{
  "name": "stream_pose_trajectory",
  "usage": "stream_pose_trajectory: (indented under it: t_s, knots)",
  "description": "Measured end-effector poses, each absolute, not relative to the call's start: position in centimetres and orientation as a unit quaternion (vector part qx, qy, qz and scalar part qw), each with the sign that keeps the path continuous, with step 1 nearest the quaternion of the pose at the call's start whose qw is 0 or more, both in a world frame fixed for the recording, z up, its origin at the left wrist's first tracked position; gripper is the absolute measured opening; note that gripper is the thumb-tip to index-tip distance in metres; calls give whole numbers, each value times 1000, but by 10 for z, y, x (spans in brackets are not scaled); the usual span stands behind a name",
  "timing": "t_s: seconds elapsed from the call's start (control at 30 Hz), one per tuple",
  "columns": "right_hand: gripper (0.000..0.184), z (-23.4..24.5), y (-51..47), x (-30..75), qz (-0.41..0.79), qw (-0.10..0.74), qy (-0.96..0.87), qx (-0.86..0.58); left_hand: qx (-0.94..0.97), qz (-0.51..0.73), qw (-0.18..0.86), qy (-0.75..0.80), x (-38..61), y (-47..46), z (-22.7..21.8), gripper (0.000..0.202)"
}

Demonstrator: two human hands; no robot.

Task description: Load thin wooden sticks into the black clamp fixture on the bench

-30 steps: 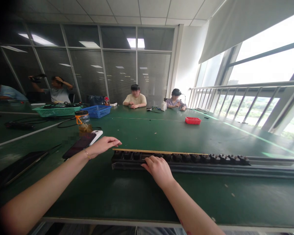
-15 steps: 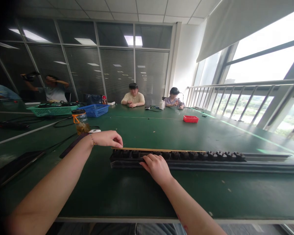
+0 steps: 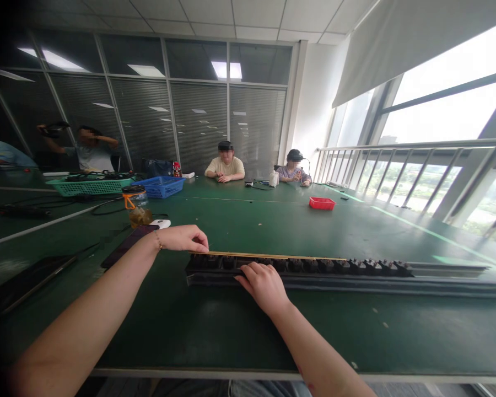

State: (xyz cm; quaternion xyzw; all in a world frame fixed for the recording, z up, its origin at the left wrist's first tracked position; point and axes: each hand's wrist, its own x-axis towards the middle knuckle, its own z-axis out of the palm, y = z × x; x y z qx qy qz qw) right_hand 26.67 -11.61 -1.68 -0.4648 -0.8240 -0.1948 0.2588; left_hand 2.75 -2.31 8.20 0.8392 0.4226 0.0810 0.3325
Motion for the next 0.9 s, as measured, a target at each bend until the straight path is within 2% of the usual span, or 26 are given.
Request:
stream_pose_trajectory:
  t_s: [0.13,0.27,0.5,0.63,0.9]
  knots:
    - [29,-16,-117,265,-203,261,-823,-462,835,98,337,424,28,-26,83,23]
    - [29,-17,-120,264,-206,262,-822,-462,858,114,289,410,28,-28,85,23]
    - [28,-17,-122,262,-198,263,-822,-464,871,200,94,439,24,-23,87,21]
    - [26,-17,-121,260,-196,259,-823,-466,853,244,21,461,19,-3,63,21]
    - [25,-17,-119,262,-197,263,-825,-460,848,231,-15,476,12,27,-1,23]
